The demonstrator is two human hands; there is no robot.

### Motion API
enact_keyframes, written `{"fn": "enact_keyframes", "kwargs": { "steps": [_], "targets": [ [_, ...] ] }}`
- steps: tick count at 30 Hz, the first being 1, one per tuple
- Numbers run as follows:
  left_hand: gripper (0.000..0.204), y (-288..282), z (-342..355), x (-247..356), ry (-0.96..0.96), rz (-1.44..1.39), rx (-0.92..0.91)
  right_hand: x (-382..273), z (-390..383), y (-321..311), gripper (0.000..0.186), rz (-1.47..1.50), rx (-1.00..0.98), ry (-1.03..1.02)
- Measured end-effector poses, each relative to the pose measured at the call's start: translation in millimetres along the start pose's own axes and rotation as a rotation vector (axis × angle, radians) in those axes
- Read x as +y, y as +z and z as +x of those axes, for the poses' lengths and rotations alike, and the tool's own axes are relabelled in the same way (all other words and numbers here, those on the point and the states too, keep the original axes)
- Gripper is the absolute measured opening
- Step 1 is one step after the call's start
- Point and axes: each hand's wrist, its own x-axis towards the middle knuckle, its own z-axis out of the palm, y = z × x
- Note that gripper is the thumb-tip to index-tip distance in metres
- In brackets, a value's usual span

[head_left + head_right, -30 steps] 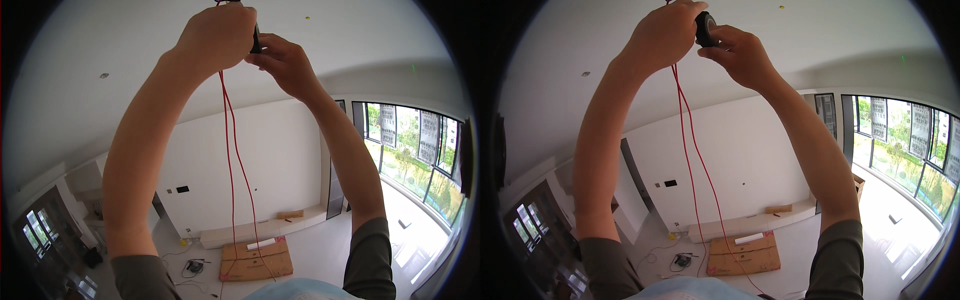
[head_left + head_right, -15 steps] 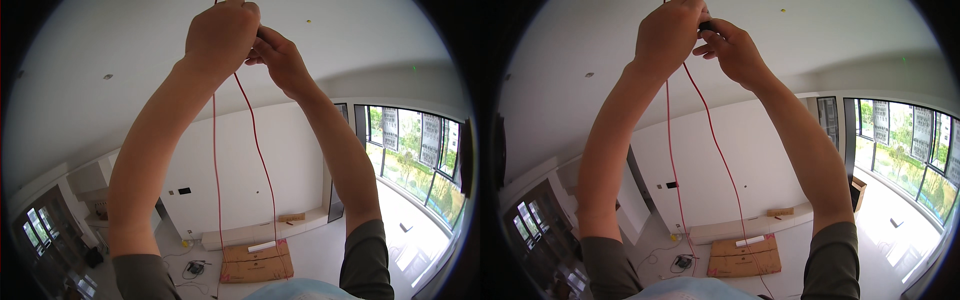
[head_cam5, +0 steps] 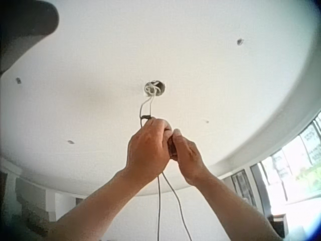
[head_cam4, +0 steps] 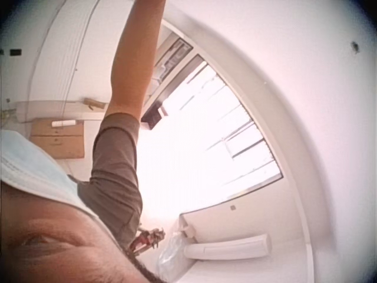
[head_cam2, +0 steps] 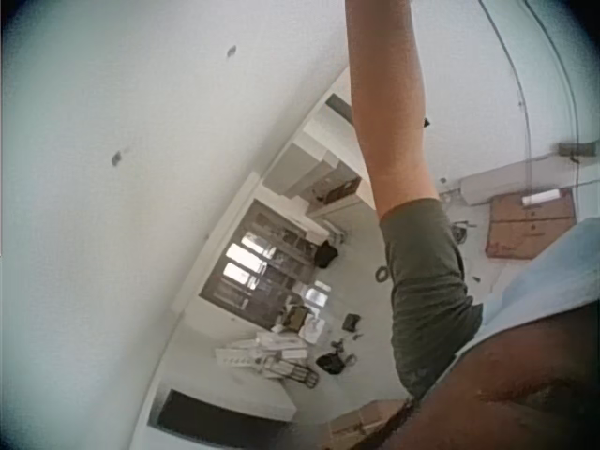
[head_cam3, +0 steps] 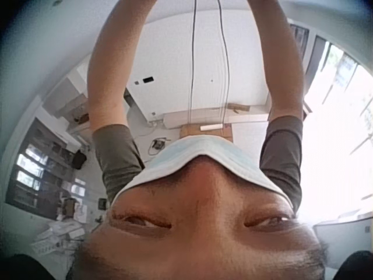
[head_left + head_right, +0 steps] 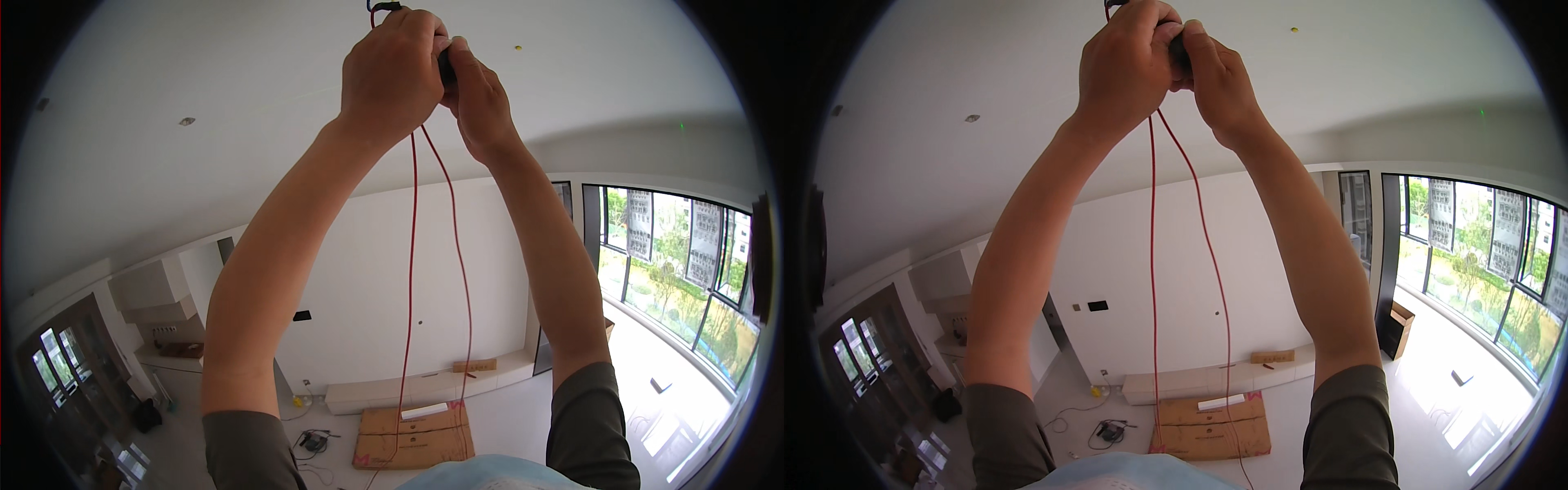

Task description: Connect wires and prepare a ceiling light fixture for installation in a room under renovation.

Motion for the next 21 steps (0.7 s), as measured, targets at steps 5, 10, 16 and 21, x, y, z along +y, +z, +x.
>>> {"fn": "enact_keyframes", "kwargs": {
  "steps": [5, 10, 16, 21],
  "targets": [
    [0.011, 5, 3, 8, -0.055, 0.023, 0.003, 8, 0, -3, 0.045, -0.163, 0.039, -0.21],
    [0.008, 5, 5, 15, -0.133, -0.026, 0.069, 5, 0, -2, 0.039, -0.258, 0.077, -0.268],
    [0.009, 23, -2, 9, -0.049, -0.075, 0.303, 6, 5, 24, 0.026, 0.41, 0.199, -0.045],
    [0.012, 28, -5, 8, -0.061, -0.208, 0.194, 22, 9, -3, 0.029, 0.704, 0.044, 0.14]
  ]
}}
